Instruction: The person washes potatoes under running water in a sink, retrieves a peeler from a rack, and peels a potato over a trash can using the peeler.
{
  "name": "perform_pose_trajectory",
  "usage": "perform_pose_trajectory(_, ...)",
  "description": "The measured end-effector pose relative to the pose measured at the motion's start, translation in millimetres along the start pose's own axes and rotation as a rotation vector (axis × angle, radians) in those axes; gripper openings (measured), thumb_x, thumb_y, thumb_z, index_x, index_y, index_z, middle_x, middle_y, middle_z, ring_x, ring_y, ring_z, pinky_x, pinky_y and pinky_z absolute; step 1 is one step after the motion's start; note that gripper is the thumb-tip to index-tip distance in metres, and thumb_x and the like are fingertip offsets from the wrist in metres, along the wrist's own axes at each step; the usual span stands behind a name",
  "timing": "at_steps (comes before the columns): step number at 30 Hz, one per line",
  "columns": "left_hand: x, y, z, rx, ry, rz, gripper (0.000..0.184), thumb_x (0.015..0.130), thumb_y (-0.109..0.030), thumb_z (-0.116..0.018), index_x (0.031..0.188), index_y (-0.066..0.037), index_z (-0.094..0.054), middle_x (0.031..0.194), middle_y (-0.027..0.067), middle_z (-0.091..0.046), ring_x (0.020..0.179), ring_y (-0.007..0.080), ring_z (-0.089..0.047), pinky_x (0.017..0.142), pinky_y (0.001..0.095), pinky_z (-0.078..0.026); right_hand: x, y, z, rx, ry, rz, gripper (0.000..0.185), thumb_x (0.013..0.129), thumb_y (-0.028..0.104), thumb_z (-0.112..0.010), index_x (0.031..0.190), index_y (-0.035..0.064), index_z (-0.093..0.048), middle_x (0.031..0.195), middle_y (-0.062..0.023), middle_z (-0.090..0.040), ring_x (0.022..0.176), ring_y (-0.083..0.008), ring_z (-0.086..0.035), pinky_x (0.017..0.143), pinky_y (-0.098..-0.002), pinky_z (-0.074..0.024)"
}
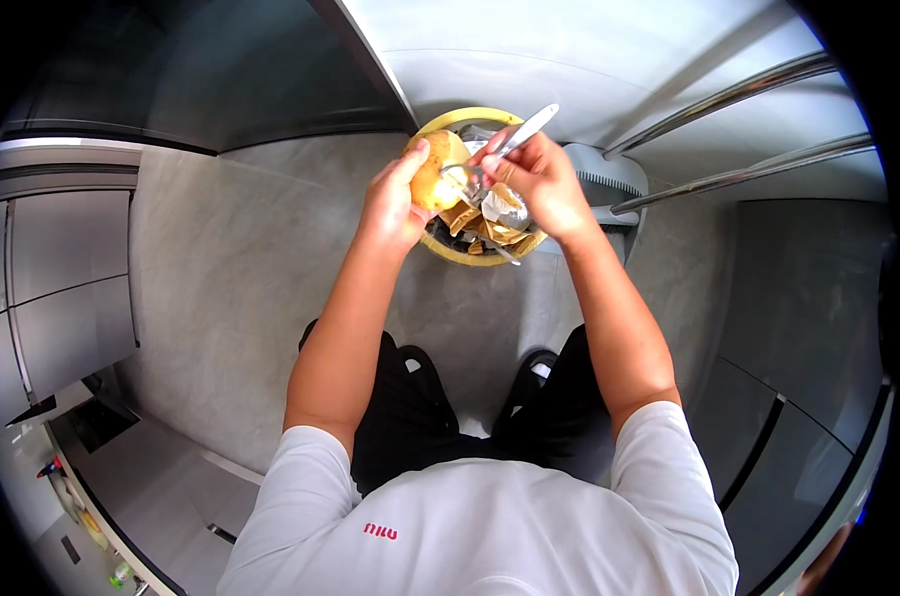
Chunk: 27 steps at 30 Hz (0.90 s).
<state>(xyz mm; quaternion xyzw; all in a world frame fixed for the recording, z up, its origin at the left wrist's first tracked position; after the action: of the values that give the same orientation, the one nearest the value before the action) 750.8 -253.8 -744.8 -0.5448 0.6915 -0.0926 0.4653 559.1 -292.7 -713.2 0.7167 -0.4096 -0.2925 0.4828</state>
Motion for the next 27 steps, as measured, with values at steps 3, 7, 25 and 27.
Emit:
perform_pose_trajectory(3,-5,-3,-4,-0.035,0.026,0.045,0.045,0.104,-0.034,-0.061,0.134,-0.001,-0.058,0.131,0.0170,-0.066,0.116,0.0338,-0.066,0.097,0.0512,-0.057,4,4,24,-0.053,-0.322,0.043,0.008,0.102,0.005,-0.062,0.109,0.0011,-0.060,0.106,-0.0119,-0.072,0.091,-0.0154,-0.067,0.085,-0.0316,-0.0541)
perform_pose_trajectory(7,-13,-13,-11,-0.230,-0.034,0.115,0.048,0.102,-0.042,-0.063,0.130,-0.003,-0.060,0.127,0.0161,-0.066,0.114,0.0336,-0.065,0.096,0.0489,-0.058,1,11,19,-0.200,-0.330,0.128,0.011,0.102,0.003,-0.062,0.112,0.0008,-0.057,0.108,-0.0120,-0.073,0.093,-0.0160,-0.067,0.087,-0.0326,-0.0556)
perform_pose_trajectory(25,-7,3,-11,-0.274,0.057,0.181,0.038,0.098,-0.043,-0.067,0.117,-0.010,-0.065,0.108,0.0072,-0.070,0.092,0.0217,-0.067,0.074,0.0350,-0.056,-1,3,-17,0.009,0.041,0.046,0.011,0.098,0.000,-0.065,0.108,0.0010,-0.060,0.101,-0.0110,-0.072,0.089,-0.0147,-0.065,0.083,-0.0301,-0.0542)
perform_pose_trajectory(27,-15,-2,-12,-0.237,0.075,0.187,0.038,0.097,-0.043,-0.069,0.118,-0.010,-0.065,0.109,0.0070,-0.071,0.093,0.0222,-0.067,0.075,0.0357,-0.056,5,6,-4,0.070,-0.003,0.045,0.012,0.099,0.000,-0.063,0.111,0.0023,-0.059,0.105,-0.0145,-0.073,0.088,-0.0165,-0.067,0.082,-0.0307,-0.0557)
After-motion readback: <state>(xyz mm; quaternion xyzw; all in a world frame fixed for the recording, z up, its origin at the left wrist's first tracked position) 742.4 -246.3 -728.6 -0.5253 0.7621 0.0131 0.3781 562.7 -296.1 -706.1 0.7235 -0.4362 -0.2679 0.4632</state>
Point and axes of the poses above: each hand's wrist, its own x-axis towards the middle knuckle, its own z-axis out of the back of the hand, y = z × x, the point moved 3 cm from there along x, towards the middle knuckle
